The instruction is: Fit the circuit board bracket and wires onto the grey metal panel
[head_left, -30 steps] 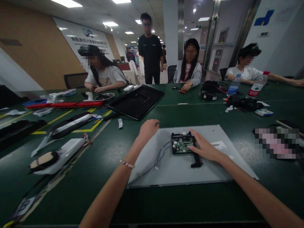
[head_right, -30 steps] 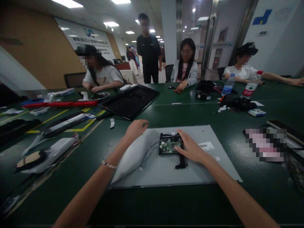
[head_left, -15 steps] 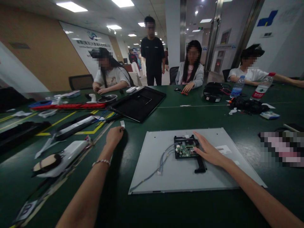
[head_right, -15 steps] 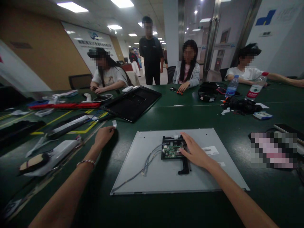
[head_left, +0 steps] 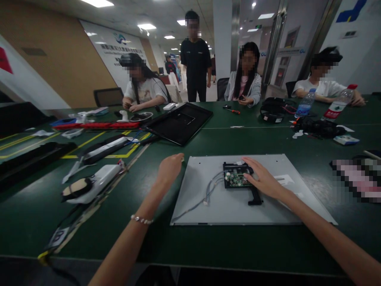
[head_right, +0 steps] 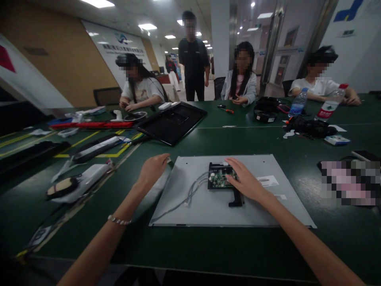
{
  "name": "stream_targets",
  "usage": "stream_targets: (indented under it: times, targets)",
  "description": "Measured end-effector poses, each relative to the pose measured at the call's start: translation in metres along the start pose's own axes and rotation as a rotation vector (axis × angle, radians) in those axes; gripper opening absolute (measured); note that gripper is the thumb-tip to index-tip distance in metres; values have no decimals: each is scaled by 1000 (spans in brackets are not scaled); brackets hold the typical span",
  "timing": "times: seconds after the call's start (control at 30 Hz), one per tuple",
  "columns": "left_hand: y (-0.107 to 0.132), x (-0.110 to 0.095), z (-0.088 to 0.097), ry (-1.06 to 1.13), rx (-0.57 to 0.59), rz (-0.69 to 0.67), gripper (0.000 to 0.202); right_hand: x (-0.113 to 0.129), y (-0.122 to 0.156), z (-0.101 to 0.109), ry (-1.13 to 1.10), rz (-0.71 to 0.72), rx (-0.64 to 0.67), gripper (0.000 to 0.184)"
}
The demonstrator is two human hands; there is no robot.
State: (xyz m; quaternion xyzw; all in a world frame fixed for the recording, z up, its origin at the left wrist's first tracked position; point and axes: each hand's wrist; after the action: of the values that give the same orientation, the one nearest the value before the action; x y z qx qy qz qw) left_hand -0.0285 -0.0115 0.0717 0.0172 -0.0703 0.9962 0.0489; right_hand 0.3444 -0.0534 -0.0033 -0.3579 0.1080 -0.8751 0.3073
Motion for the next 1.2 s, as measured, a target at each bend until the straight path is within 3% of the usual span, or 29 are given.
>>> stream_targets:
  times: [0.2, 0.4, 0.53, 0.73, 0.87, 1.0, 1.2]
  targets:
    - [57, -68, 14, 77, -2, -159, 32, 57, -28, -13, -44, 35, 79, 57]
    - [82, -98, 3, 56, -97, -304, 39, 95, -61, -43, -126, 72, 75, 61]
    - [94, -105, -3, 105, -108, -312, 38, 103, -66, -53, -31, 16, 111, 49]
    - [106, -101, -2, 335, -211, -214, 44, 95, -57, -45, 45, 35, 57, 34]
    - [117, -98, -12, 328, -90, -280, 47, 85, -48, -41, 58, 75, -17, 21]
    - [125, -97, -23, 280, 25, -370, 42, 83, -39, -45, 78, 97, 22, 21]
    - [127, -95, -26, 408, 7, -289, 40, 87, -33, -51, 155, 161, 75, 20]
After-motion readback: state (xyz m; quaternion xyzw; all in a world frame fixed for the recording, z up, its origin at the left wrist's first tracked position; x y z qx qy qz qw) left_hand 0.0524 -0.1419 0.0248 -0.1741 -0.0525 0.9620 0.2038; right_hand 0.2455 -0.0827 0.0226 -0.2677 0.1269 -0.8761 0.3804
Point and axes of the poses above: each hand's wrist, its own y-axis away from the middle knuckle, its own z-axis out of the back of the hand, x = y × z, and after that the axes turned 3 degrees about x, right-handed
